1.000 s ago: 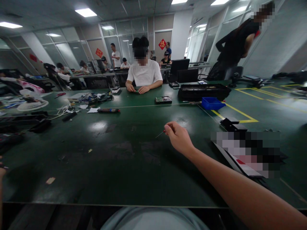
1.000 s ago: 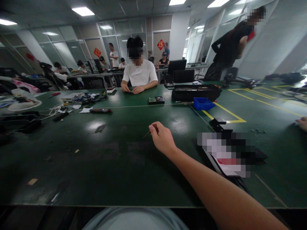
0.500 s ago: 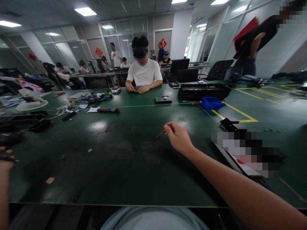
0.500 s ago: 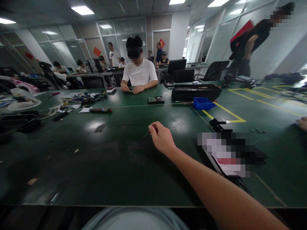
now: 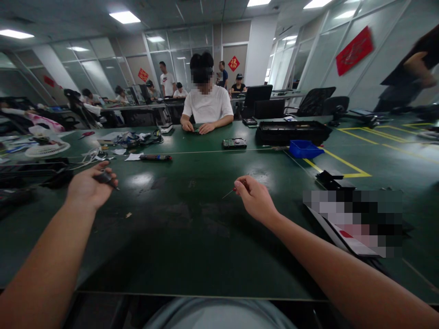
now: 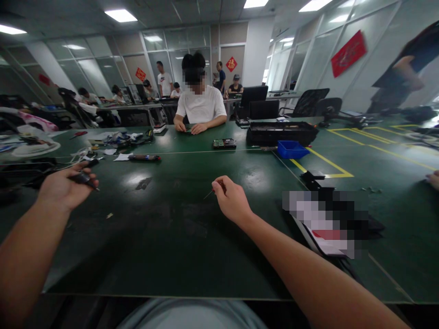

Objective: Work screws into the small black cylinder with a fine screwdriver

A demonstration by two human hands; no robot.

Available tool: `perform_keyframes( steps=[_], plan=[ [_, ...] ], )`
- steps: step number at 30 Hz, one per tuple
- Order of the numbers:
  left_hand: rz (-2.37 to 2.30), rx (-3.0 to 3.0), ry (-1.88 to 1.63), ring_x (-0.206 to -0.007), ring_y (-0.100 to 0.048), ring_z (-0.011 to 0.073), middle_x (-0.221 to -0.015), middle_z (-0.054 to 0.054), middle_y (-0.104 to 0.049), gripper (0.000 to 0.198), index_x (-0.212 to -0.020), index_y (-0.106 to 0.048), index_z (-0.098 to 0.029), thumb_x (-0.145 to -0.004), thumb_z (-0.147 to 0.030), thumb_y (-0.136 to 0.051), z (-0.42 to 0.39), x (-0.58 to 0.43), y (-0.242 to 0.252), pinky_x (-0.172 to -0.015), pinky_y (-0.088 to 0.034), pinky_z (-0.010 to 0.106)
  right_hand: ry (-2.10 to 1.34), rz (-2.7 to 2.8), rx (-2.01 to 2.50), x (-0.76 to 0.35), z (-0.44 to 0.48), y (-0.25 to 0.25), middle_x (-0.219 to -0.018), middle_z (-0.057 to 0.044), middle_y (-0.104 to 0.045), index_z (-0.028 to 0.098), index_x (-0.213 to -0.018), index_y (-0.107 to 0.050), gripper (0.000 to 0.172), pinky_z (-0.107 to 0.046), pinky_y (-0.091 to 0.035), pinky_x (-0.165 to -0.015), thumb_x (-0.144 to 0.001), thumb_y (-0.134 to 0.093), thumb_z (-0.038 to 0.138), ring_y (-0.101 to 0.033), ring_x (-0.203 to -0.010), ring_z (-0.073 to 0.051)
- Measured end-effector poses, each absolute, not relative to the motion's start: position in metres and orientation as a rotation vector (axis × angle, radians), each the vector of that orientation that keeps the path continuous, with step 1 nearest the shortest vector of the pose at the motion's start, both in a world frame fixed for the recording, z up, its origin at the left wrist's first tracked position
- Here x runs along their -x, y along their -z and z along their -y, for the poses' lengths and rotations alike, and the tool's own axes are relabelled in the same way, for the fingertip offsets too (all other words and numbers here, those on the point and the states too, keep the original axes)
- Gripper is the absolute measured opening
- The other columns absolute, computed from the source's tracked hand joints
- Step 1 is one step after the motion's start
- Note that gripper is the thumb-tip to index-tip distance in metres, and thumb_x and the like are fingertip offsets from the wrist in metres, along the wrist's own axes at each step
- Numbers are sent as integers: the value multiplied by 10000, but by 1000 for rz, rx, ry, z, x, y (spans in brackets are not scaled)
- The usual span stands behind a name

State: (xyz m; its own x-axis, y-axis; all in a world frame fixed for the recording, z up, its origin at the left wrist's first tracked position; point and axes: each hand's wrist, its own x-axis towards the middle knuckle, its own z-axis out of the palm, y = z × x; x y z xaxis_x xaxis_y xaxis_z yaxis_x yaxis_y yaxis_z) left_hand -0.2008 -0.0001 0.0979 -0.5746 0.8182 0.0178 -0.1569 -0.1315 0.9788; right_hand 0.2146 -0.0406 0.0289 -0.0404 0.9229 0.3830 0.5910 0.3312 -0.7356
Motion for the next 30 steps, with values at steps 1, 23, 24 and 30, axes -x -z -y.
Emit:
perform_keyframes(
  steps=[1,23,24,30],
  plan=[
    [-1322,-765,-1728,-639,-484,150,-692,27,-517,279,-923,-590,-111,-681,-66,-460,-1,184,-98,-611,-416,271,-484,1737,1360,-215,41,-29,-783,-34,-700,201,-940,-620,218,-314,-456,-676,-976,-468,353,-658,-735,-191],
    [-1119,-2302,-724,-1104,-606,243,-1156,62,-681,371,-1178,-674,-212,-841,-69,-612,25,-21,-25,-998,-460,398,-443,1896,1324,-212,41,-24,-744,-9,-675,208,-901,-643,206,-288,-420,-618,-947,-549,386,-620,-673,-167],
    [-1099,-2321,-703,-1116,-604,246,-1179,60,-681,393,-1210,-662,-220,-846,-78,-616,24,-19,-21,-1009,-455,405,-440,1891,1335,-212,41,-25,-725,-7,-671,208,-879,-643,214,-288,-414,-606,-944,-553,390,-612,-653,-164],
    [-1099,-2368,-691,-1144,-589,246,-1197,61,-679,335,-1143,-693,-226,-837,-95,-649,15,-5,-8,-1040,-439,422,-468,1877,1342,-212,43,-28,-687,3,-662,213,-849,-639,215,-283,-403,-569,-936,-547,387,-589,-601,-154]
  ],
)
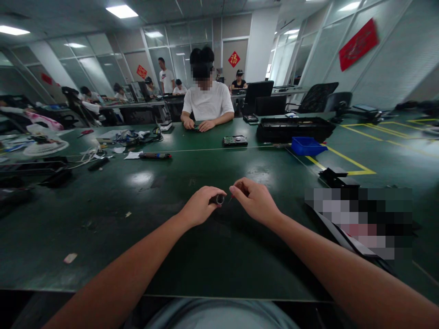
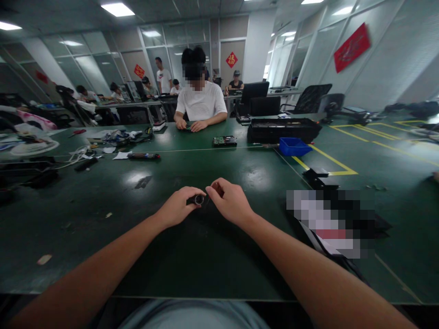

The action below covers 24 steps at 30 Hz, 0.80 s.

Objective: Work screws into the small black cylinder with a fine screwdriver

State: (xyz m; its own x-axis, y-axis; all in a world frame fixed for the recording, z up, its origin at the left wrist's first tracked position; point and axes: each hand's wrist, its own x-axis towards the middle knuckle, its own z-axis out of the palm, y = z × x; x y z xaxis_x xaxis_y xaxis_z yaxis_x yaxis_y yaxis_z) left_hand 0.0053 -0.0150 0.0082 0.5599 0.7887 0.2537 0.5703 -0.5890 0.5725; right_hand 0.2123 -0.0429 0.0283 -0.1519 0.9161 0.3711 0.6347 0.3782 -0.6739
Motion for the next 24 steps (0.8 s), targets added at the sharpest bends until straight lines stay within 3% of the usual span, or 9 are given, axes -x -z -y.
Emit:
perform_keyframes(
  steps=[24],
  plan=[
    [-1216,-2257,-919,-1198,-576,248,-1254,47,-673,376,-1216,-674,-253,-847,-185,-704,5,4,-2,-1081,-411,450,-453,1697,1159,-213,47,-27,-908,-52,-744,225,-1028,-644,189,-357,-537,-744,-931,-558,363,-703,-808,-213]
  ],
)
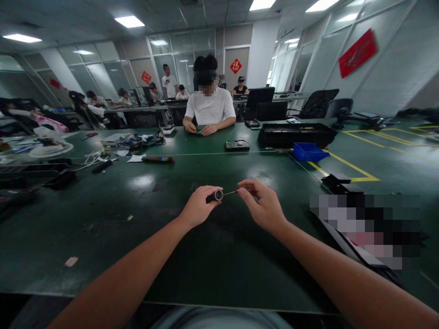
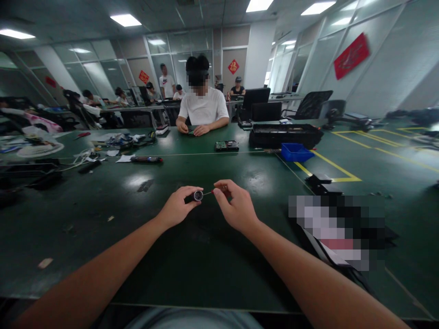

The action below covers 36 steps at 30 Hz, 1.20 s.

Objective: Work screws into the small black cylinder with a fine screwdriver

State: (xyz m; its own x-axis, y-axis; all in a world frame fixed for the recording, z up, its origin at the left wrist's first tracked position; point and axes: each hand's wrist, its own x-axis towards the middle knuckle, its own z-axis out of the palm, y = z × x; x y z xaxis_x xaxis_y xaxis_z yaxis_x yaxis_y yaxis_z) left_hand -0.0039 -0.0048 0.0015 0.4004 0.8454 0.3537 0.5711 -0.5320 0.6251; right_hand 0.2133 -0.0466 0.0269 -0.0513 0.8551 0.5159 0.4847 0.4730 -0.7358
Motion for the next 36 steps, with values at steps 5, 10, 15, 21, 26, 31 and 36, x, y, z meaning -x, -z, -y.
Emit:
perform_keyframes(
  steps=[5,10,15,21,26,31,36],
  plan=[
    [-1210,-2250,-925,-1205,-573,243,-1268,39,-666,388,-1232,-666,-264,-853,-193,-703,4,5,0,-1087,-404,445,-449,1671,1194,-212,44,-27,-915,-62,-753,218,-1033,-646,198,-370,-541,-750,-934,-562,367,-712,-819,-222],
    [-1204,-2248,-928,-1207,-573,238,-1262,36,-672,397,-1243,-663,-273,-856,-194,-704,3,6,2,-1085,-408,441,-489,1697,1175,-213,45,-28,-937,-68,-758,219,-1056,-643,205,-383,-548,-764,-931,-568,364,-720,-845,-229],
    [-1203,-2255,-932,-1207,-575,244,-1270,40,-670,412,-1257,-657,-280,-856,-203,-705,3,7,2,-1084,-407,450,-503,1664,1181,-212,45,-27,-930,-74,-756,214,-1050,-632,204,-390,-553,-782,-938,-557,367,-724,-862,-231],
    [-1221,-2249,-907,-1206,-575,245,-1263,43,-672,409,-1252,-660,-272,-855,-188,-703,3,5,1,-1086,-406,446,-572,1642,1138,-213,42,-24,-942,-77,-758,209,-1052,-628,201,-388,-559,-801,-934,-561,356,-732,-886,-228],
    [-1214,-2259,-908,-1183,-587,235,-1247,34,-679,402,-1240,-666,-269,-851,-180,-711,1,6,4,-1072,-416,419,-549,1677,1201,-213,43,-27,-845,-53,-757,210,-970,-652,215,-344,-533,-706,-914,-590,409,-719,-776,-210],
    [-1187,-2264,-909,-1183,-583,229,-1254,28,-674,402,-1251,-658,-272,-862,-183,-704,2,8,5,-1061,-423,421,-399,1716,1371,-214,45,-30,-563,9,-618,218,-673,-567,380,-281,-380,-511,-879,-622,533,-550,-507,-145],
    [-1185,-2255,-906,-1174,-586,228,-1250,28,-673,399,-1246,-661,-272,-860,-177,-704,1,9,5,-1053,-428,419,-394,1796,1321,-215,44,-30,-624,6,-636,216,-741,-591,297,-279,-390,-519,-895,-622,469,-565,-545,-147]
  ],
)
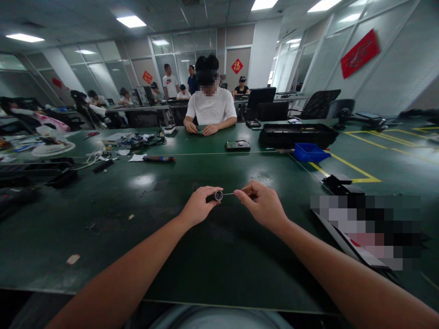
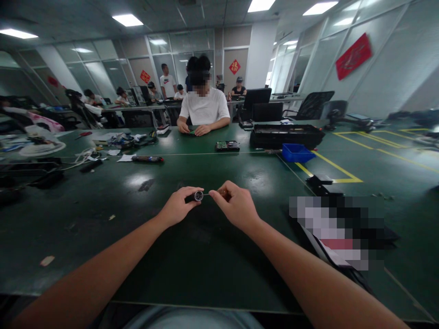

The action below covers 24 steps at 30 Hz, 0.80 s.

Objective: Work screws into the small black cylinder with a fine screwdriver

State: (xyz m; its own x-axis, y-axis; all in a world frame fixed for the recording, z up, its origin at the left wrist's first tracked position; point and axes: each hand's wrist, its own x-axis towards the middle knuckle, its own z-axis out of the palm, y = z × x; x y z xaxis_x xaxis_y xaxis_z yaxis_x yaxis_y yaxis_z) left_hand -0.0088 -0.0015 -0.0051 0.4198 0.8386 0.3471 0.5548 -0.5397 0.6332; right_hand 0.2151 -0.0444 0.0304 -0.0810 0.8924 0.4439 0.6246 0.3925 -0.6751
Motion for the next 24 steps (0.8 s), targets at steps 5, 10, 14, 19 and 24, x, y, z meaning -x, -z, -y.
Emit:
perform_keyframes(
  steps=[5,10,14,19,24],
  plan=[
    [-1183,-2255,-917,-1176,-586,231,-1252,33,-671,406,-1253,-657,-275,-861,-182,-703,0,10,8,-1057,-427,430,-401,1871,1217,-214,47,-31,-796,-31,-705,214,-899,-619,121,-309,-490,-633,-906,-603,334,-664,-712,-185],
    [-1188,-2253,-907,-1170,-592,232,-1246,37,-674,397,-1240,-664,-267,-856,-178,-706,0,9,6,-1055,-429,429,-459,1907,1177,-214,48,-33,-953,-65,-728,209,-1038,-613,157,-349,-520,-765,-930,-544,299,-699,-867,-210],
    [-1182,-2252,-909,-1168,-596,234,-1242,40,-676,404,-1237,-666,-267,-847,-177,-713,1,9,6,-1060,-429,432,-473,1909,1278,-213,46,-35,-696,-16,-661,205,-1024,-641,305,-323,-464,-628,-997,-414,406,-649,-650,-190],
    [-1185,-2255,-914,-1167,-601,235,-1237,43,-679,392,-1225,-673,-263,-846,-169,-708,1,8,5,-1067,-428,430,-428,1926,1278,-212,48,-38,-686,-2,-631,175,-1183,-595,302,-313,-428,-613,-971,-428,311,-604,-615,-182],
    [-1204,-2245,-901,-1164,-601,232,-1239,38,-676,396,-1231,-667,-260,-849,-159,-702,3,7,1,-1059,-431,420,-481,1967,1218,-211,50,-37,-836,-39,-684,205,-1059,-631,272,-317,-445,-672,-995,-391,315,-638,-741,-191]
  ],
)
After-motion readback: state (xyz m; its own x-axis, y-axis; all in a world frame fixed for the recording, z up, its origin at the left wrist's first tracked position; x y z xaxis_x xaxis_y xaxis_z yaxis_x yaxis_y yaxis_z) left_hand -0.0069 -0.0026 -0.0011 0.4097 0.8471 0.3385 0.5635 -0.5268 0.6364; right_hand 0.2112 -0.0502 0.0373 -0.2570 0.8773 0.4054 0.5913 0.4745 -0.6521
